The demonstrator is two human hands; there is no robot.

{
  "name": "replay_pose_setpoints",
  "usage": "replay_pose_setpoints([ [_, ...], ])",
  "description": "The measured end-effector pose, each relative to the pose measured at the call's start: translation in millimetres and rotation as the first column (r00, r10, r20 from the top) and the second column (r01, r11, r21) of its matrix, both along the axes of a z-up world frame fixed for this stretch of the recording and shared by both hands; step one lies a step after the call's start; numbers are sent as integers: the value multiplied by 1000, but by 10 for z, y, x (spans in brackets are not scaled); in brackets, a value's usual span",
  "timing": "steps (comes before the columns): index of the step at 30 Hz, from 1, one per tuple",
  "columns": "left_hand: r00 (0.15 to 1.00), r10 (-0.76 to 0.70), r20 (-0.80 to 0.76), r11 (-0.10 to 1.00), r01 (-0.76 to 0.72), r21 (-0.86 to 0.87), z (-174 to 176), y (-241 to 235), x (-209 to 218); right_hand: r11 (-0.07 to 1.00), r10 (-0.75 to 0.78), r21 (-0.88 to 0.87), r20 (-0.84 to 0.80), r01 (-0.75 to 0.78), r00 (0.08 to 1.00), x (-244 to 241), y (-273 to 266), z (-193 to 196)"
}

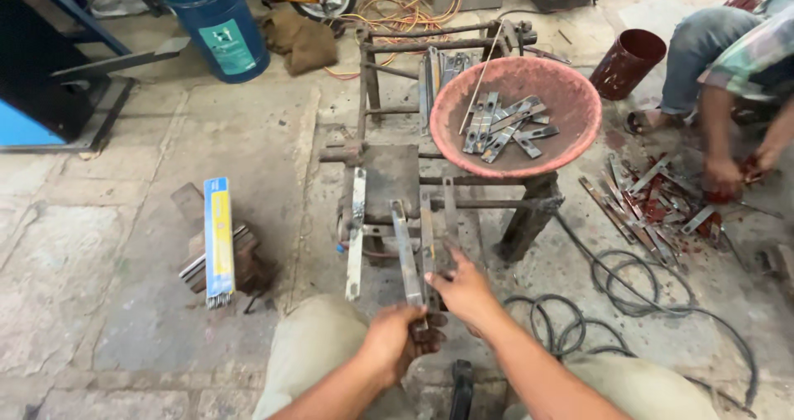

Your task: The person welds metal strips to a frame using a welding tool, positioning the strips by hand and applying the electrode to the joints.

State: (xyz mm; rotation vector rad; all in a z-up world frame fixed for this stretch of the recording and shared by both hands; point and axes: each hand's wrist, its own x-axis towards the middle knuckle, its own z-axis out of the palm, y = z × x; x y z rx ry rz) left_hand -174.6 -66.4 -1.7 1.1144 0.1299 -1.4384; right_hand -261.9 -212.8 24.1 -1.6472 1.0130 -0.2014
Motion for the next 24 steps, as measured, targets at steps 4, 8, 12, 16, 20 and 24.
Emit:
replay_pose_setpoints([
  [4,988,-137,66,978,124,169,-116,-178,192,925,-296,333,330,182,896,124,-38,-550],
  [8,977,-26,214,996,7,89,-254,-290,299,944,-307,161,97,290,947,46,-139,-313],
  [12,877,-6,480,1000,8,-4,-77,-385,364,950,-276,271,511,152,814,-43,-145,462],
  [16,924,13,382,1000,-15,5,102,-414,375,967,-161,-60,608,247,778,-288,-13,746],
  [20,819,16,574,998,18,-53,72,-357,301,724,77,-683,222,98,972,-348,33,365],
  [24,363,86,928,996,-48,-73,-7,-257,418,821,-7,-568,-123,-64,992,-352,-100,92],
])
